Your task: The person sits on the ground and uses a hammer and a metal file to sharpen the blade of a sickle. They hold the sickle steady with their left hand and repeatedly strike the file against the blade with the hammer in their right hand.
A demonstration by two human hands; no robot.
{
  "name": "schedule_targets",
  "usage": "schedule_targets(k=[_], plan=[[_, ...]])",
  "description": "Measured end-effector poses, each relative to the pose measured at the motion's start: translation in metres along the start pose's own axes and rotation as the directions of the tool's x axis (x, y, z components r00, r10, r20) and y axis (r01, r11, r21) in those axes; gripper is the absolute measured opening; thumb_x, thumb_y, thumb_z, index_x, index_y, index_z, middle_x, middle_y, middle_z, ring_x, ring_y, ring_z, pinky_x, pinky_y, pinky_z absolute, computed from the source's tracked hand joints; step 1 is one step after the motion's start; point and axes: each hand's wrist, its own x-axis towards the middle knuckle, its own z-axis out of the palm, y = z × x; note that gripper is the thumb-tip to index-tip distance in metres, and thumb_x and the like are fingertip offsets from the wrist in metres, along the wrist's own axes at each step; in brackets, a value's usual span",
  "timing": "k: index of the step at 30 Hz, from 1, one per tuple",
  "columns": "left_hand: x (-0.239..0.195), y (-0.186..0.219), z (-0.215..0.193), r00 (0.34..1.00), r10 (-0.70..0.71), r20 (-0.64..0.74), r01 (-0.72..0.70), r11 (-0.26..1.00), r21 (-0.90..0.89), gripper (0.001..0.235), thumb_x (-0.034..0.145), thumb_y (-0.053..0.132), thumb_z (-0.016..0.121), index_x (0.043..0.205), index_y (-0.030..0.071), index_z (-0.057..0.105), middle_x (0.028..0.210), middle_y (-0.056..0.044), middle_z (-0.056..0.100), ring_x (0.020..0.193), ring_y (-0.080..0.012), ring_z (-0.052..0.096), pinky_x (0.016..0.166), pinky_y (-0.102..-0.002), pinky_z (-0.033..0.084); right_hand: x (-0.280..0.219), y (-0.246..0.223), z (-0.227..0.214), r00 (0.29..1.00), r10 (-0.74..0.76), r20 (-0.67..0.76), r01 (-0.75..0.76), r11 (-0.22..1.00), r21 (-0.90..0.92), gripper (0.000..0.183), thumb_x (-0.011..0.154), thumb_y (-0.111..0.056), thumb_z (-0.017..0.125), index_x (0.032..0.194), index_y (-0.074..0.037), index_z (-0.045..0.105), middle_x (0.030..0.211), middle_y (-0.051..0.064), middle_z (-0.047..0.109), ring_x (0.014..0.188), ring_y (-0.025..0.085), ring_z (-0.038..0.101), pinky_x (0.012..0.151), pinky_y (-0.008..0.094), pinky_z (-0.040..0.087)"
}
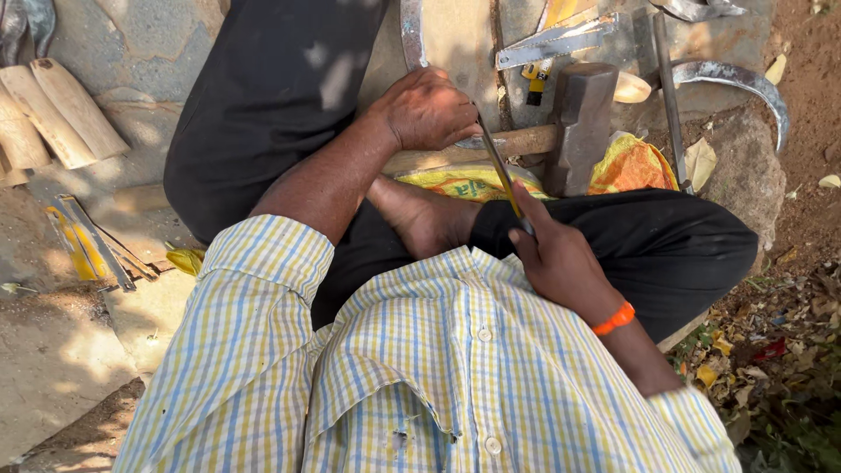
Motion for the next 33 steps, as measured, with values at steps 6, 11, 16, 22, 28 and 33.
schedule_targets(k=[6, 11, 16, 22, 28, 33], plan=[[0.004, 0.004, -0.007, 0.997, -0.052, 0.064, 0.049, 0.997, 0.057, 0.034, 0.096, 0.044, 0.073, 0.078, 0.015, 0.072, 0.07, 0.0, 0.07, 0.071, -0.0228, 0.07, 0.082, -0.043, 0.055, 0.062, 0.005, 0.022, 0.954, -0.238, -0.184, 0.236, 0.971, -0.03, 0.067, 0.099, -0.012, 0.066, 0.16, -0.012, 0.038, 0.103, 0.029, 0.072, 0.09, 0.048, 0.069, 0.076, 0.054, 0.054], [0.008, 0.007, -0.014, 0.991, -0.1, 0.092, 0.1, 0.995, 0.001, 0.031, 0.098, 0.043, 0.072, 0.084, 0.015, 0.074, 0.075, -0.004, 0.071, 0.079, -0.0266, 0.07, 0.084, -0.046, 0.053, 0.067, 0.007, 0.005, 0.958, -0.116, -0.262, 0.158, 0.977, 0.145, 0.061, 0.101, -0.012, 0.064, 0.157, -0.009, 0.042, 0.088, 0.022, 0.068, 0.073, 0.035, 0.067, 0.064, 0.045, 0.053], [0.006, 0.013, -0.034, 0.956, -0.206, 0.207, 0.2, 0.979, 0.047, 0.033, 0.097, 0.042, 0.072, 0.08, 0.013, 0.074, 0.073, -0.005, 0.072, 0.08, -0.0269, 0.07, 0.093, -0.047, 0.051, 0.008, 0.008, -0.013, 0.969, 0.206, -0.133, -0.085, 0.791, 0.606, 0.044, 0.106, -0.011, 0.053, 0.15, -0.011, 0.044, 0.08, 0.002, 0.061, 0.058, 0.007, 0.058, 0.053, 0.025, 0.05], [-0.01, 0.025, -0.052, 0.997, -0.073, -0.031, 0.076, 0.989, 0.127, 0.03, 0.099, 0.034, 0.075, 0.082, 0.01, 0.072, 0.078, -0.004, 0.068, 0.083, -0.0245, 0.068, 0.096, -0.042, 0.051, -0.032, 0.012, -0.014, 0.971, 0.237, -0.017, -0.212, 0.896, 0.39, 0.068, 0.101, -0.009, 0.055, 0.164, -0.018, 0.03, 0.078, 0.007, 0.064, 0.057, 0.01, 0.06, 0.053, 0.027, 0.052], [-0.013, 0.035, -0.048, 0.995, -0.088, -0.036, 0.093, 0.984, 0.153, 0.031, 0.097, 0.036, 0.075, 0.081, 0.01, 0.073, 0.078, -0.003, 0.067, 0.084, -0.0209, 0.068, 0.091, -0.039, 0.051, -0.011, -0.004, -0.027, 0.974, 0.204, 0.095, -0.215, 0.968, 0.131, 0.063, 0.103, -0.018, 0.058, 0.162, -0.021, 0.036, 0.065, 0.01, 0.064, 0.054, 0.016, 0.062, 0.057, 0.033, 0.054], [0.005, 0.023, -0.012, 0.944, -0.243, 0.222, 0.214, 0.966, 0.146, 0.031, 0.097, 0.044, 0.067, 0.083, 0.017, 0.075, 0.06, -0.001, 0.068, 0.055, -0.0186, 0.067, 0.08, -0.045, 0.05, 0.001, -0.012, -0.041, 0.992, 0.019, 0.123, -0.009, 0.997, -0.081, 0.063, 0.099, -0.016, 0.061, 0.159, -0.015, 0.039, 0.071, 0.022, 0.067, 0.064, 0.036, 0.07, 0.061, 0.044, 0.054]])
